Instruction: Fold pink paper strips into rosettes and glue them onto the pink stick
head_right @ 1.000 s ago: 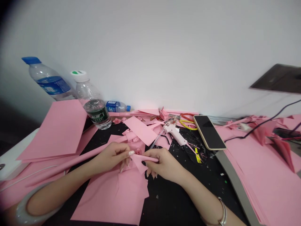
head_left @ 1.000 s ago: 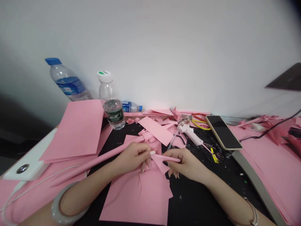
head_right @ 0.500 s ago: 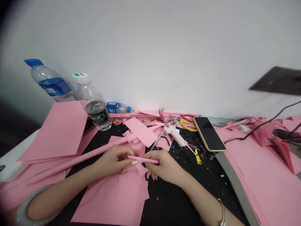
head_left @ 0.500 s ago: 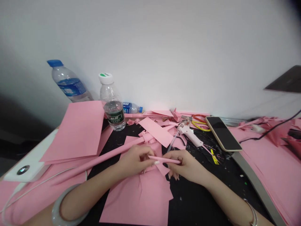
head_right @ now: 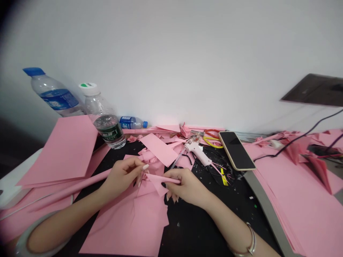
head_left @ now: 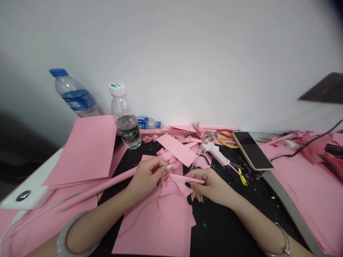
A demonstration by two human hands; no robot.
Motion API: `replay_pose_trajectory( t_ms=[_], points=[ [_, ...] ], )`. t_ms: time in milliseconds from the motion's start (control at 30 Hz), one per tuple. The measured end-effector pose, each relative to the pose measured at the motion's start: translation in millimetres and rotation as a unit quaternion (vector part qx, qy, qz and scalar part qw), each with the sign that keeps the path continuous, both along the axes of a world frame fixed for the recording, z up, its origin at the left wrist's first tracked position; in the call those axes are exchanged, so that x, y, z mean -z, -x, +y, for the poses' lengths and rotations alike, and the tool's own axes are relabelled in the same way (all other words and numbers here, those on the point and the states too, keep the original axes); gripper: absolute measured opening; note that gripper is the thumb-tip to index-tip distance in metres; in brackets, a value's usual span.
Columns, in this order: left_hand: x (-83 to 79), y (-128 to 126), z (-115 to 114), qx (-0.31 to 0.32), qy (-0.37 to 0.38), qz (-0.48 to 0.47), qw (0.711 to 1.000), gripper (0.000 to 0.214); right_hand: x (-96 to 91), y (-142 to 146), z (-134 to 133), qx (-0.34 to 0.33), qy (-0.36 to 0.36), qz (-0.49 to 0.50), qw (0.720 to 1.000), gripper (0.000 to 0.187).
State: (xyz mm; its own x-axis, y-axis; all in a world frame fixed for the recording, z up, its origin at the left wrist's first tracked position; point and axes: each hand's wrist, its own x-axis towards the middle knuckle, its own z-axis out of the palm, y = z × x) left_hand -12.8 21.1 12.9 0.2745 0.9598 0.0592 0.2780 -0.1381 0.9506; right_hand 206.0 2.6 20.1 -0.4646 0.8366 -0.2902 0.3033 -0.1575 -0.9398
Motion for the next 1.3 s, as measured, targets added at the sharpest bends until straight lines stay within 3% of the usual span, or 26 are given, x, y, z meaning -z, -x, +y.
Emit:
replay_pose_trajectory(
  t_ms=[233,300,433,567,833,1000,1300],
  points=[
    [4.0,3.5,0.2,0.021,-0.039,-0.028,0.999,0.035,1.7,0.5,-0.4,-0.007,0.004,-0.001,1.0,0.019],
    [1.4,3.8,0.5,0.052,-0.056,0.002,0.997,0.037,2.4,0.7,-0.7,-0.01,0.004,0.0,1.0,0.018],
    [-2.5,0.0,-0.8,0.144,-0.081,0.089,0.982,0.015,2.5,2.9,-3.7,-0.02,-0.01,-0.014,1.0,0.016],
    [1.4,-4.5,-3.3,0.223,-0.069,0.102,0.967,0.019,2.6,6.9,-8.6,-0.018,-0.033,-0.032,0.999,0.011],
    [7.5,-6.7,-7.2,0.212,0.139,0.018,0.967,0.021,4.9,10.2,-10.9,-0.018,-0.032,-0.03,0.999,0.004],
    [8.8,-7.7,-7.4,0.218,0.129,0.024,0.967,0.02,4.9,9.4,-11.5,-0.042,-0.039,-0.042,0.997,0.003],
    [6.3,-8.0,-11.9,0.238,0.084,0.028,0.967,0.026,7.1,10.9,-17.0,-0.068,-0.134,-0.051,0.987,0.019]
  ],
)
